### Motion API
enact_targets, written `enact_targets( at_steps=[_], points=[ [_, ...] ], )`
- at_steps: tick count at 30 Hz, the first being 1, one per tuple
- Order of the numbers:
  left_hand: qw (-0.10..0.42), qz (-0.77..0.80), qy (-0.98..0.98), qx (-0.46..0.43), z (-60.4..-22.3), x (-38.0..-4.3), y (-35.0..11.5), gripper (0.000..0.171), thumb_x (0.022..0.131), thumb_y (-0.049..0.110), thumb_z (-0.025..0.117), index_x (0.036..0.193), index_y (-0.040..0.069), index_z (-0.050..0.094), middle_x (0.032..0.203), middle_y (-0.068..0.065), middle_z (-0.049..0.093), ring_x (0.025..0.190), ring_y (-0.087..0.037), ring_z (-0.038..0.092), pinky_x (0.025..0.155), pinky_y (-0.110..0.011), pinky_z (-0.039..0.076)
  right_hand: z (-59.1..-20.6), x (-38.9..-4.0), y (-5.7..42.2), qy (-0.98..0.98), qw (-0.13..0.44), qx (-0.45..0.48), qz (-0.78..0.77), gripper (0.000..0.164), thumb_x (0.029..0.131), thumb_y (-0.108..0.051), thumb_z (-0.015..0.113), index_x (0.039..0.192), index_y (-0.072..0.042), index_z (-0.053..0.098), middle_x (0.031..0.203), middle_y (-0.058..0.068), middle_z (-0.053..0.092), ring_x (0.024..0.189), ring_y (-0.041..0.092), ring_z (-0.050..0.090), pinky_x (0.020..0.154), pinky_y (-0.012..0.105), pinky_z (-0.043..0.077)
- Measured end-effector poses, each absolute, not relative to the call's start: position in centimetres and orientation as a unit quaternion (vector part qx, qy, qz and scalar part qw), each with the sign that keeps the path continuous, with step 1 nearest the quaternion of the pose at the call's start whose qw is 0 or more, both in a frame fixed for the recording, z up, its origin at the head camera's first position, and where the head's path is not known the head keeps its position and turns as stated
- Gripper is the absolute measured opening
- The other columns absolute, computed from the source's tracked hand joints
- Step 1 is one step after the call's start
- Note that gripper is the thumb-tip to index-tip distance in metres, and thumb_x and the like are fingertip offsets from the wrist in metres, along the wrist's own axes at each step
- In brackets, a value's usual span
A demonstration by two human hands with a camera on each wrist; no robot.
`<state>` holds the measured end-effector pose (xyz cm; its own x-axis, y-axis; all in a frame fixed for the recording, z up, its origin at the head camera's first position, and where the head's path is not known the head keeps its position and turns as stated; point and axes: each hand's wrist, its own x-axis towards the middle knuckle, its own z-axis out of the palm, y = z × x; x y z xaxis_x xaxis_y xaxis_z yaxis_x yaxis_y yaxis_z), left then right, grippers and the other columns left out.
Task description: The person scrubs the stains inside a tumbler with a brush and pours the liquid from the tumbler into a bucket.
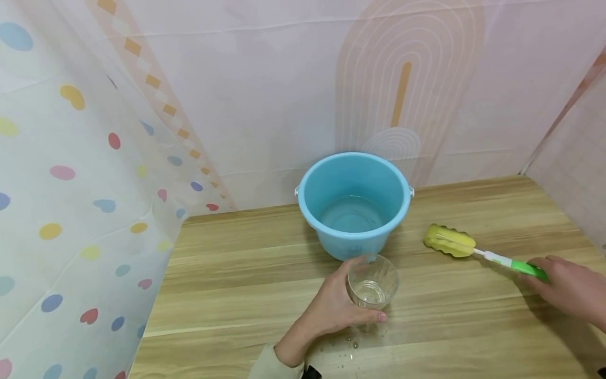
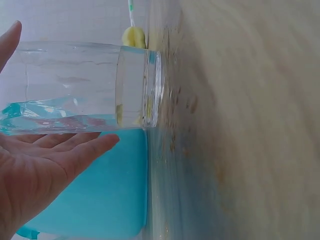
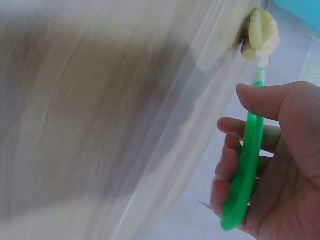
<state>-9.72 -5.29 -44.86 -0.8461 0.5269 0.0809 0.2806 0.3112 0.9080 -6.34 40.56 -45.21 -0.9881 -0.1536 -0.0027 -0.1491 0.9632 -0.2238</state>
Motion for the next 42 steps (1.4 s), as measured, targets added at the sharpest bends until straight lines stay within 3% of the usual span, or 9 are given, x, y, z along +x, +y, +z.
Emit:
enact_targets(
  at_steps=[5,11,16,22,29,42],
  points=[
    [0.114,0.532,0.801,0.249,-44.9,-9.7,-5.1,0.105,0.067,0.034,0.102,0.155,0.026,0.044,0.149,-0.002,0.056,0.136,-0.015,0.052,0.115,-0.042,0.042,-45.2,-6.4,40.2,0.989,0.003,-0.079,-0.125,0.013,0.093,-0.006,0.074,0.089,0.003,0.065,0.063,-0.004,0.035,0.052,0.008,0.032,0.047,0.023,0.030],
    [0.114,0.536,0.800,0.246,-45.0,-9.7,-5.0,0.103,0.067,0.033,0.102,0.154,0.026,0.046,0.148,0.000,0.057,0.136,-0.014,0.052,0.115,-0.041,0.042,-45.1,-6.5,39.9,0.991,-0.005,-0.078,-0.112,0.025,0.093,-0.007,0.074,0.078,-0.010,0.054,0.062,-0.005,0.034,0.051,0.008,0.032,0.046,0.022,0.029],
    [0.116,0.541,0.796,0.247,-45.1,-9.7,-5.1,0.101,0.068,0.033,0.101,0.153,0.028,0.047,0.147,0.002,0.057,0.136,-0.014,0.052,0.114,-0.041,0.042,-45.1,-6.7,39.8,0.991,-0.006,-0.073,-0.112,0.020,0.091,-0.006,0.074,0.081,-0.004,0.058,0.061,-0.004,0.037,0.051,0.011,0.036,0.045,0.025,0.031],
    [0.117,0.533,0.802,0.242,-45.2,-9.5,-5.3,0.100,0.070,0.034,0.100,0.153,0.027,0.046,0.147,0.001,0.057,0.136,-0.016,0.052,0.114,-0.043,0.042,-45.2,-7.0,39.4,0.992,0.004,-0.062,-0.111,0.018,0.091,-0.009,0.071,0.082,-0.005,0.057,0.062,-0.003,0.041,0.054,0.016,0.039,0.047,0.034,0.034],
    [0.116,0.529,0.804,0.246,-45.3,-9.6,-5.3,0.100,0.070,0.036,0.100,0.154,0.027,0.045,0.147,-0.003,0.058,0.136,-0.016,0.052,0.114,-0.043,0.043,-45.6,-6.7,39.1,0.992,-0.013,-0.050,-0.115,0.019,0.093,-0.012,0.072,0.082,-0.003,0.059,0.060,-0.003,0.038,0.053,0.016,0.038,0.046,0.033,0.032],
    [0.111,0.521,0.810,0.247,-45.2,-9.7,-5.1,0.099,0.070,0.036,0.100,0.153,0.025,0.047,0.145,0.000,0.059,0.135,-0.014,0.053,0.115,-0.042,0.041,-45.5,-6.3,38.9,0.991,-0.074,-0.029,-0.111,0.033,0.091,-0.011,0.068,0.070,-0.014,0.043,0.058,-0.004,0.030,0.051,0.015,0.031,0.047,0.031,0.027]
  ],
)
